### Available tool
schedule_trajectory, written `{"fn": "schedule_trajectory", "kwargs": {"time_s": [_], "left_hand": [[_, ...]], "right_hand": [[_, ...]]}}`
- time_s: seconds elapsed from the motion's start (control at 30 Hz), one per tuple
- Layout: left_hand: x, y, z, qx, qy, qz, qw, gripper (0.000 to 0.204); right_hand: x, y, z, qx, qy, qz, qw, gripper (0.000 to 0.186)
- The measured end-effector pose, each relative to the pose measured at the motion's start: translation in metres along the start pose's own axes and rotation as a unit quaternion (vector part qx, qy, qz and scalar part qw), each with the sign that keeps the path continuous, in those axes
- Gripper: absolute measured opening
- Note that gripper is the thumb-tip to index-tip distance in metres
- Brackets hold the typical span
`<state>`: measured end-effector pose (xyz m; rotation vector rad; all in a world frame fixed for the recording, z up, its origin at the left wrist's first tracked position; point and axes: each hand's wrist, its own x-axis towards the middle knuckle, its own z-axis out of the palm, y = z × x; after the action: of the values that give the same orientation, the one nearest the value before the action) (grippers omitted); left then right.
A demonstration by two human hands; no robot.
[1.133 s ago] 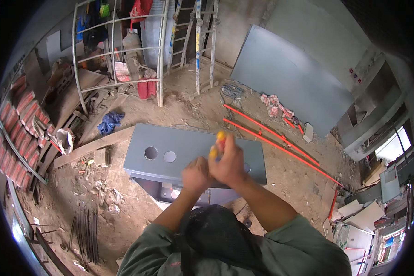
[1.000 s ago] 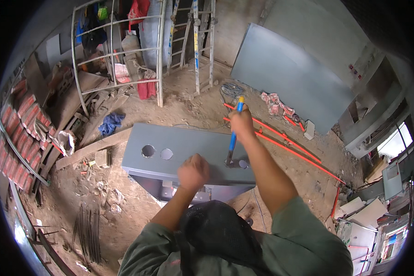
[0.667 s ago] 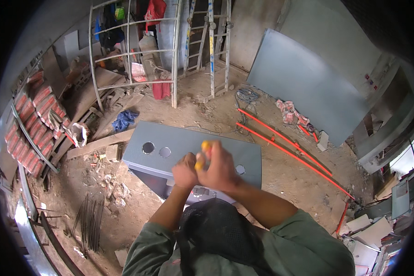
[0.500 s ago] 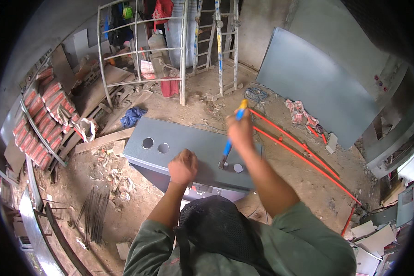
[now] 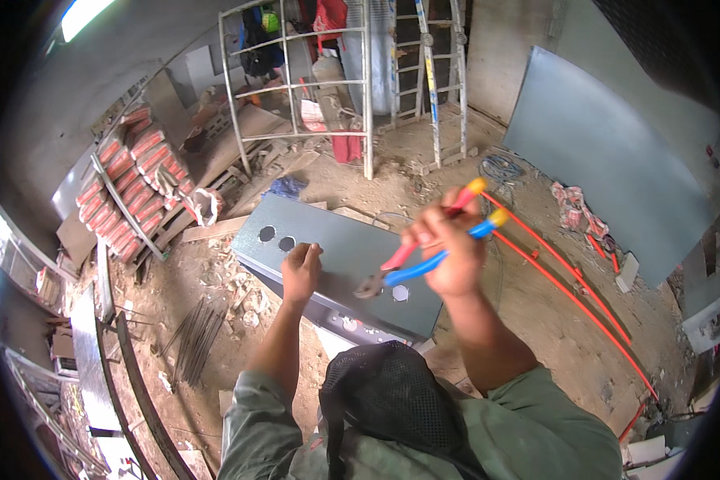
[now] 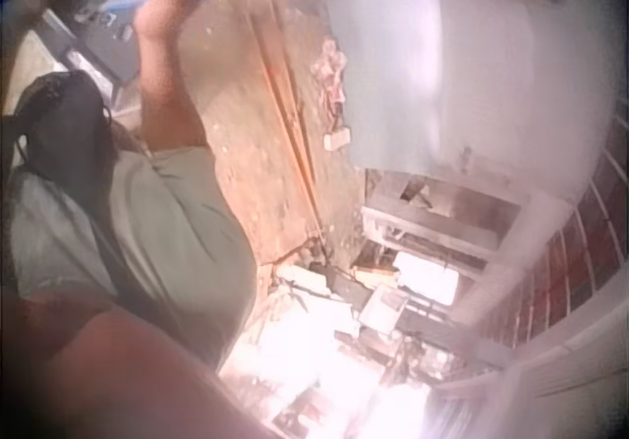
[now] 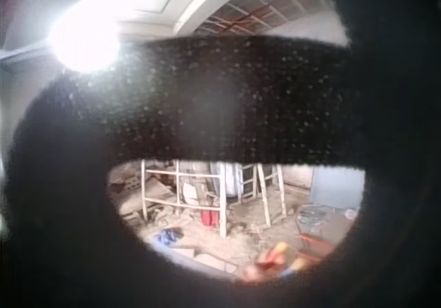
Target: The person retrieves a screwdriver and pliers from a bag, then uses them to remove screws and pry open a metal electrical box. They repeatedly hammer the box's surface with the pliers to flatten or adjust it.
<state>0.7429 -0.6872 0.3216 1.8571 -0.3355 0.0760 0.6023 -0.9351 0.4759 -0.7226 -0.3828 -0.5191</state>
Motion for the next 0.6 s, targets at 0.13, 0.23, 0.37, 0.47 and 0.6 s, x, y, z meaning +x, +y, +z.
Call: {"fn": "schedule_trajectory", "kwargs": {"time_s": [0.13,0.23,0.37,0.47,0.6], "left_hand": [[-0.058,0.086,0.015,-0.174,-0.177,-0.023,0.968,0.058],[-0.084,0.115,0.037,-0.168,-0.229,-0.018,0.959,0.051],[-0.092,0.115,0.039,-0.203,-0.254,-0.109,0.939,0.035],[-0.098,0.114,0.037,-0.248,-0.200,-0.182,0.930,0.033],[-0.117,0.088,0.029,-0.357,-0.153,-0.235,0.891,0.030]], "right_hand": [[0.005,-0.040,-0.037,-0.009,0.068,-0.015,0.998,0.024],[0.001,-0.029,-0.038,0.006,0.088,0.002,0.996,0.023],[0.000,-0.006,-0.035,0.023,0.039,0.032,0.998,0.025],[0.004,0.009,-0.033,-0.061,0.076,0.028,0.995,0.031],[0.001,0.007,-0.026,-0.247,-0.027,0.108,0.963,0.057]]}}
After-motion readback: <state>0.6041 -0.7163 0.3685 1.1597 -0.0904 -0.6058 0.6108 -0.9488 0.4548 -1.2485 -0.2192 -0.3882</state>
